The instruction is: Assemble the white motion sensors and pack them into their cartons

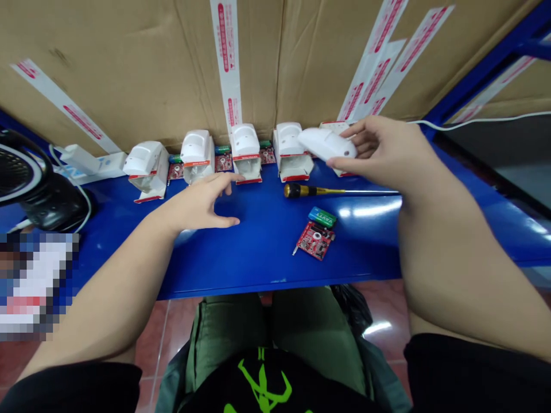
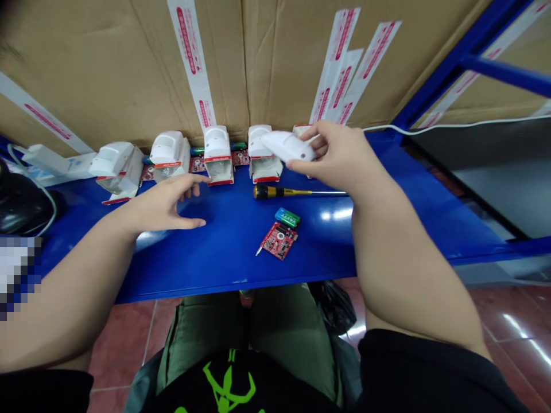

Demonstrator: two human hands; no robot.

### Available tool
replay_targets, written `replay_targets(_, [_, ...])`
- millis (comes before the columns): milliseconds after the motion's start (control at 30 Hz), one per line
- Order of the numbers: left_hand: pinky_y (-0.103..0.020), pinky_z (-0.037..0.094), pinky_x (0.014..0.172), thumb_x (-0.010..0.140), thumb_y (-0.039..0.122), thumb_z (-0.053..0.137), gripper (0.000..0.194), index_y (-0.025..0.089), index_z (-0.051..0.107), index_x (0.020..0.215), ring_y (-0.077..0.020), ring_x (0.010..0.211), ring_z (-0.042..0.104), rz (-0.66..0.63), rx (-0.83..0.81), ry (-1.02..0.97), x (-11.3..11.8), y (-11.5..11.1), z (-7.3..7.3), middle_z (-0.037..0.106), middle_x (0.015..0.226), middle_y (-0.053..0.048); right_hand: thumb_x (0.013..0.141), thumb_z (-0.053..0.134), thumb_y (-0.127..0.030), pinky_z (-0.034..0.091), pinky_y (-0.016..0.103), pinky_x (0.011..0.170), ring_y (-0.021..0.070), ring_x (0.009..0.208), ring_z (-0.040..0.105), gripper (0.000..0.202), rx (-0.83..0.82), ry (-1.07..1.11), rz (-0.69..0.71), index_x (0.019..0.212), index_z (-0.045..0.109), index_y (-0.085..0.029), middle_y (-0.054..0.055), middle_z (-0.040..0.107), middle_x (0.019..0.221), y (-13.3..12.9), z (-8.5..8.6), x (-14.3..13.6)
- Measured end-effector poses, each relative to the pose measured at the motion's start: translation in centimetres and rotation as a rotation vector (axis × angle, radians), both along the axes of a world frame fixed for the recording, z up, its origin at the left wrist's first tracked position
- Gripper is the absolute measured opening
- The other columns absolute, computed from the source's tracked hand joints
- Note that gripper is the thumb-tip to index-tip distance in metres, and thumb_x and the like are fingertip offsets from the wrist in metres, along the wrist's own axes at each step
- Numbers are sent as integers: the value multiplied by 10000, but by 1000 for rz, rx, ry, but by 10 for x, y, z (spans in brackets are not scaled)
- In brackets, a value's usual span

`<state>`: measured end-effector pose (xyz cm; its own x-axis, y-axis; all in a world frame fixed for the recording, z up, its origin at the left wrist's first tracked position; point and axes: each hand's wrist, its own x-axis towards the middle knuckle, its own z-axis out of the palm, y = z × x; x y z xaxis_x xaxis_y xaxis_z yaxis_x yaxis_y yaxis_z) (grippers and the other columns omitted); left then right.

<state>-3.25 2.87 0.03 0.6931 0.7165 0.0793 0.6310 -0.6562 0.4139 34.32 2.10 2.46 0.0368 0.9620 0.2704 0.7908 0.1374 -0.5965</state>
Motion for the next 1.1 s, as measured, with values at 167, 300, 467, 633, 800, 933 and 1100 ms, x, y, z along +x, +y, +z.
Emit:
replay_targets(167, [-463, 590, 1034, 869, 585, 792, 744, 171, 658, 1473, -292, 1054, 693, -17, 4, 20, 3, 0, 0, 706, 1149, -103, 764, 870, -387, 560, 602, 1008, 368, 1036, 710, 395, 66, 26, -291, 1056, 669, -215, 177, 762, 1104, 31, -9, 9])
replay_targets(300, [-454, 600, 1013, 892, 596, 754, 634, 175, 716, 1365, -283, 1027, 703, -42, 27, 22, 4, 0, 0, 715, 1131, -102, 783, 869, -377, 495, 636, 1096, 437, 1225, 670, 384, 11, -37, -427, 1049, 640, -219, 218, 745, 1196, 43, -11, 6])
replay_targets(467, [-441, 604, 951, 906, 587, 742, 574, 184, 732, 1315, -284, 1020, 712, -69, 45, 19, 3, 0, 0, 726, 1148, -108, 831, 852, -454, 496, 659, 1083, 454, 1228, 653, 400, -9, -94, -420, 1059, 612, -230, 225, 729, 1131, 54, -19, 9])
replay_targets(633, [-440, 595, 953, 907, 571, 743, 560, 175, 734, 1303, -289, 1032, 712, -82, 42, 16, 4, 0, -1, 723, 1142, -114, 892, 808, -546, 496, 651, 1096, 473, 1251, 656, 493, -7, -147, -387, 1183, 625, -193, 255, 720, 1197, 61, -27, 14])
replay_targets(800, [-445, 588, 982, 898, 581, 755, 590, 178, 730, 1329, -289, 1036, 709, -78, 37, 14, 3, 0, 0, 726, 1136, -111, 983, 718, -543, 458, 603, 1181, 465, 1423, 591, 588, 5, -182, -476, 1356, 615, -101, 327, 646, 1460, 42, -9, -1])
replay_targets(933, [-443, 588, 984, 897, 575, 755, 581, 185, 736, 1326, -282, 1015, 705, -84, 35, 12, 2, 0, -2, 721, 1085, -93, 1022, 635, -489, 570, 493, 988, 322, 1073, 725, 325, 44, -148, -216, 1137, 720, -198, 174, 779, 1105, -9, 5, -9])
replay_targets(1100, [-449, 594, 975, 888, 575, 767, 579, 181, 748, 1312, -282, 992, 706, -101, 22, -5, 2, 1, -5, 723, 1059, -91, 830, 803, -777, 646, 567, 897, 369, 985, 766, 725, -149, -415, 369, 1366, 777, -289, 150, 767, 1219, -84, -20, -21])
